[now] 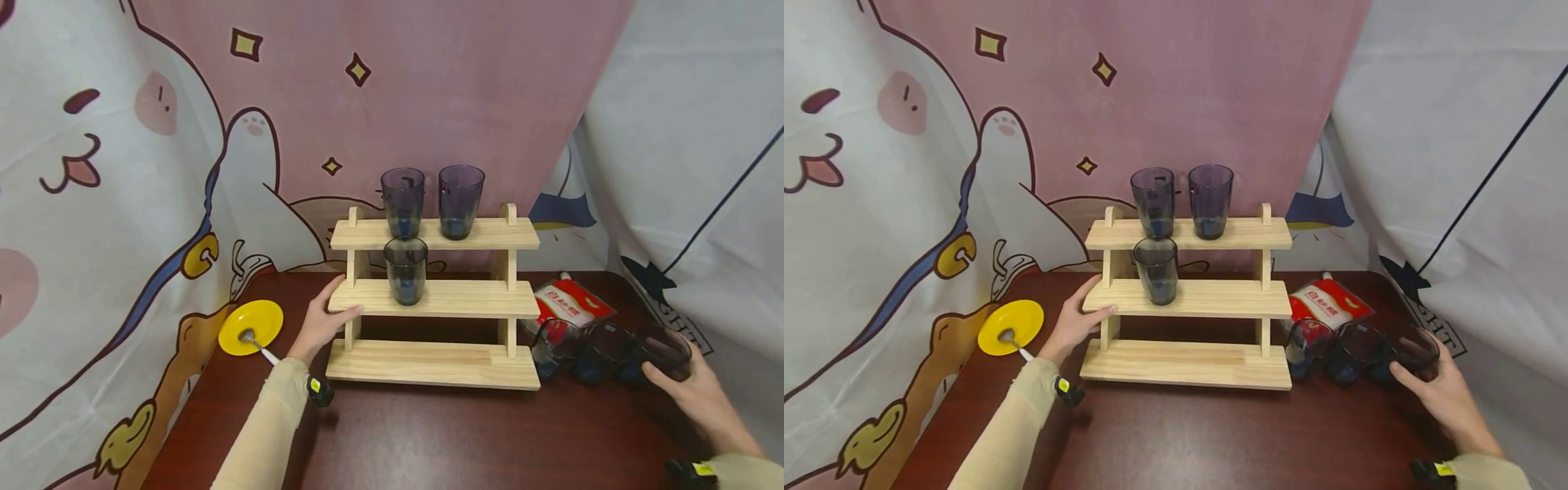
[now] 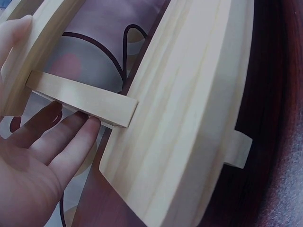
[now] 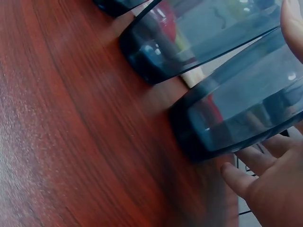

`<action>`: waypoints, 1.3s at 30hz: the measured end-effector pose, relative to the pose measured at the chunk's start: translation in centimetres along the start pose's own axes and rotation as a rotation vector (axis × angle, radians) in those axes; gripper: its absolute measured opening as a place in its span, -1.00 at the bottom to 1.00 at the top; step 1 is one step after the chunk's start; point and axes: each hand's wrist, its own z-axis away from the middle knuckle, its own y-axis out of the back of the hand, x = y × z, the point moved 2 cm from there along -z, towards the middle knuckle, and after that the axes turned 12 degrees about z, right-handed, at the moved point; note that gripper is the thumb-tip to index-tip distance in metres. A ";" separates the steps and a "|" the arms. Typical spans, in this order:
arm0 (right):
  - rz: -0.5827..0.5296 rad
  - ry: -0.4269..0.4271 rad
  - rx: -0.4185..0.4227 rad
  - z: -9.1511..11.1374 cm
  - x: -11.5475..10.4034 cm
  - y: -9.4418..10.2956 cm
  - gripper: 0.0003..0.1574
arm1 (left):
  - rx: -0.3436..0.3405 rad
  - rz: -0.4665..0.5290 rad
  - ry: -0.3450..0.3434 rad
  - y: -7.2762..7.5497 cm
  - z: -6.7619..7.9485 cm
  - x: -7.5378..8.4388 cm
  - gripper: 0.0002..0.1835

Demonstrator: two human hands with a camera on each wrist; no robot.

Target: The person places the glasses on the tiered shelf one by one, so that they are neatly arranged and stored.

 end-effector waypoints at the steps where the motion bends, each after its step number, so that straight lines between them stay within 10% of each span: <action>1: -0.006 0.003 -0.007 0.0 0.1 -0.1 0.14 | 0.000 -0.002 -0.001 0.0 0.0 0.0 -0.06; 15: -0.091 -0.086 0.085 -0.2 0.8 -1.3 -0.05 | 0.002 -0.024 -0.002 0.1 -0.2 -0.1 -0.06; 27: -0.587 -0.107 0.136 1.0 0.6 -1.6 -0.09 | 0.011 -0.042 -0.012 1.2 -1.7 -2.8 -0.04; 39: -0.801 -0.010 0.293 1.8 -3.2 0.9 -0.25 | 0.005 -0.009 0.011 -0.1 0.0 0.3 -0.06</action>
